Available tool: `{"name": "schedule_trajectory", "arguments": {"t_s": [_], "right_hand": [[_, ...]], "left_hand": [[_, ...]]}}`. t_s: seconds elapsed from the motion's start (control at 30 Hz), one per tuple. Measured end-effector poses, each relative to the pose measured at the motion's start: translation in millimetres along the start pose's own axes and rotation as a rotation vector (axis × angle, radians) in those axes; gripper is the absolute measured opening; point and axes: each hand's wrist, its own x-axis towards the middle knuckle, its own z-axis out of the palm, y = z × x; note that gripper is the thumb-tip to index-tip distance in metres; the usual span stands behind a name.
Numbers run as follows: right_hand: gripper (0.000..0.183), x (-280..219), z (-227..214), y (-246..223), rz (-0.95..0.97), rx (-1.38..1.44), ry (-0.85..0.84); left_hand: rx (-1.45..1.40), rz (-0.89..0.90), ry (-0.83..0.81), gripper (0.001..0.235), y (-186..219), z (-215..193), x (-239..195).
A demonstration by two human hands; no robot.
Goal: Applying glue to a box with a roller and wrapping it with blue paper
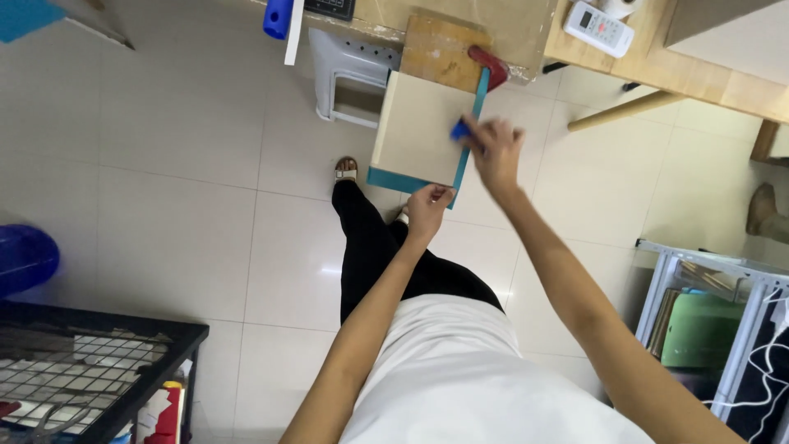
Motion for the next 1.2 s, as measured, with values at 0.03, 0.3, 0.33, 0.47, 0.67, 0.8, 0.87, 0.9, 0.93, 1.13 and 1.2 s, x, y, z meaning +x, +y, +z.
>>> {"name": "schedule_trajectory", "arguments": {"t_s": [0.03,0.3,0.33,0.47,0.67,0.8,0.87,0.9,0.93,1.13,1.2], "right_hand": [[0.043,-21.2,-11.7,-15.5,-0.004,-0.004,0.006],[0.039,-53.1,-25.1,-39.2,0.005,0.186,-0.043],[0.039,-61.1,-33.5,-46.2,0.002,0.182,-0.047],[0.04,-45.7,-36.0,-44.3,0.047,0.026,0.033],[0.035,41.8,0.0,10.6,-0.075,-0.105,0.264],[0.037,79.6,6.1,24.1,-0.082,-0.109,0.322],[0.041,74.9,-5.4,17.6,-0.052,-0.022,0.301],[0.045,81.2,-12.0,19.1,-0.02,0.049,0.289],[0.045,71.1,-24.1,6.6,-0.025,0.048,0.301],[0.046,11.8,-53.5,-53.4,1.029,0.689,0.025],[0.052,-5.6,-45.6,-62.0,1.158,0.716,-0.249]], "left_hand": [[-0.003,0.008,0.001,0.02,-6.4,3.7,2.2],[-0.084,0.049,0.038,0.02,14.0,-8.1,-0.2],[-0.09,0.048,0.036,0.02,15.1,-8.5,-8.6],[-0.07,0.051,0.029,0.019,23.9,-12.4,-3.3],[-0.031,0.027,0.023,0.019,30.9,-17.4,-9.5],[-0.035,0.094,0.022,0.021,18.6,-16.8,-6.2],[-0.109,0.096,0.095,0.016,36.2,-46.8,-16.0],[-0.185,0.115,0.156,0.012,51.2,-61.2,-12.4],[-0.185,0.127,0.159,0.012,39.5,-78.7,1.2],[-0.181,-0.104,0.419,0.037,-34.7,-142.1,133.8],[-0.389,-0.354,-0.089,0.086,-52.6,-137.9,167.2]]}}
